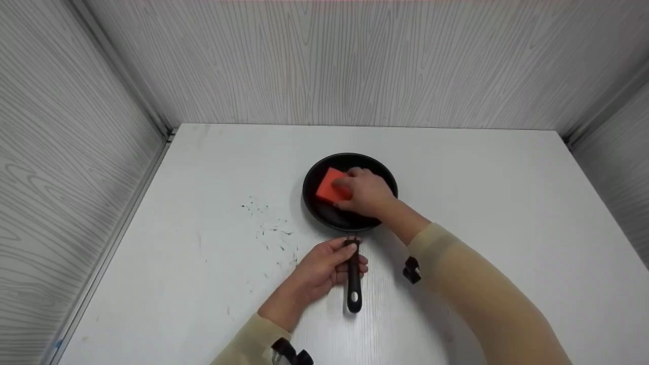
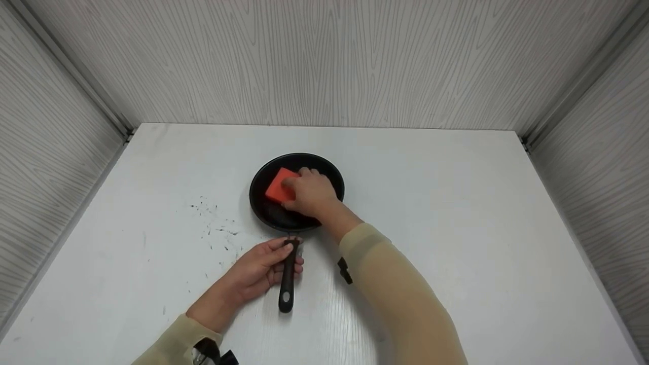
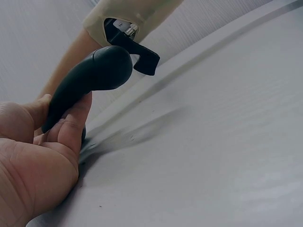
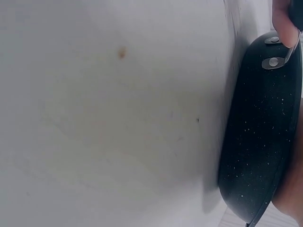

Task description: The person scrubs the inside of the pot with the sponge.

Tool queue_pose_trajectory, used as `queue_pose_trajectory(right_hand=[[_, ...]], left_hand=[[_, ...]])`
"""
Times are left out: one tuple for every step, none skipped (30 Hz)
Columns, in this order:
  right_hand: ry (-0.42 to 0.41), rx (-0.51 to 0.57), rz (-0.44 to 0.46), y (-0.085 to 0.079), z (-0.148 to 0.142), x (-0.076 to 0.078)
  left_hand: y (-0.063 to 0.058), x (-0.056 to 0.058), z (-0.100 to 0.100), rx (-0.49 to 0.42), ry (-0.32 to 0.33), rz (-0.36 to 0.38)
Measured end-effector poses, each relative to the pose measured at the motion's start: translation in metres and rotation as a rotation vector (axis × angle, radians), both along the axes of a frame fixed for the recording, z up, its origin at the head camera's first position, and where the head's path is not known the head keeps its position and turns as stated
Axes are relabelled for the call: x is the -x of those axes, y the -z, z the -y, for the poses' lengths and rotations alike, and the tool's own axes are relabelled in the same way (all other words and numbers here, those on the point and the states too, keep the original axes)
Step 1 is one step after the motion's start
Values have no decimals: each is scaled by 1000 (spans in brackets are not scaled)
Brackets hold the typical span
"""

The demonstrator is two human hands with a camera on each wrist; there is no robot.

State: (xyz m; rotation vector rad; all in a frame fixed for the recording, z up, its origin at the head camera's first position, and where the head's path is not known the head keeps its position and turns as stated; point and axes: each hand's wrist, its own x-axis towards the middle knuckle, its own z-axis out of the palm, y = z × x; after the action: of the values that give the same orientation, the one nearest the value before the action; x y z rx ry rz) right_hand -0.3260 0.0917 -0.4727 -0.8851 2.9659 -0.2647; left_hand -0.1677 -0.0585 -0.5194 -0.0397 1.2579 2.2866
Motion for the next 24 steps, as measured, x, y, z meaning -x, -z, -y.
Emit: queue_pose_trajectory(right_hand=[[0,-5,-7,0,0,0],[-1,-11,-12,0,-1,1],[-1,-15,-17,-1,-1,1],[-1,-19,-22,-1,-1,1],[-2,-23,-28,-1,-1,1],[-2,-28,-32,-2,-1,1],[0,-31,-36,-2,-1,2],[1,-34,-39,-2,-2,2],[2,-38,-44,-2,-2,2],[3,-42,-48,-2,-3,2],[5,-45,-50,-3,-3,3],[6,-50,-51,-3,-4,3],[7,-55,-52,-3,-4,3],[8,-61,-51,-4,-5,3],[9,-67,-50,-4,-6,3],[9,-74,-48,-5,-6,4],[9,-81,-47,-6,-7,4],[7,-90,-49,-6,-8,5],[6,-98,-50,-7,-9,5],[5,-103,-52,-7,-10,6],[3,-108,-54,-8,-11,7],[1,-110,-55,-8,-12,7],[1,-110,-57,-8,-14,8],[0,-109,-54,-9,-15,8]], left_hand=[[0,0,0,-1,-1,1],[0,0,0,-2,-1,2],[0,0,0,-4,-2,4],[1,0,0,-9,-3,8],[1,0,0,-13,-4,13],[0,0,0,-15,-5,16],[0,0,0,-16,-5,16],[0,0,-1,-15,-6,13],[0,0,-1,-15,-6,12],[0,0,-1,-16,-4,12],[0,0,-1,-15,-3,10],[0,0,-1,-14,-2,8],[0,0,-1,-12,-2,7],[-1,0,-1,-10,-4,9],[-1,0,-1,-10,-4,14],[-1,0,-2,-9,-7,18],[-1,0,-2,-5,-11,21],[-1,0,-2,-3,-12,25],[-1,0,-2,-2,-13,26],[-1,0,-2,-1,-14,28],[-2,0,-2,-2,-13,29],[-1,0,-2,-2,-13,28],[-1,0,-2,-3,-11,25],[-1,-1,-2,-5,-9,22]])
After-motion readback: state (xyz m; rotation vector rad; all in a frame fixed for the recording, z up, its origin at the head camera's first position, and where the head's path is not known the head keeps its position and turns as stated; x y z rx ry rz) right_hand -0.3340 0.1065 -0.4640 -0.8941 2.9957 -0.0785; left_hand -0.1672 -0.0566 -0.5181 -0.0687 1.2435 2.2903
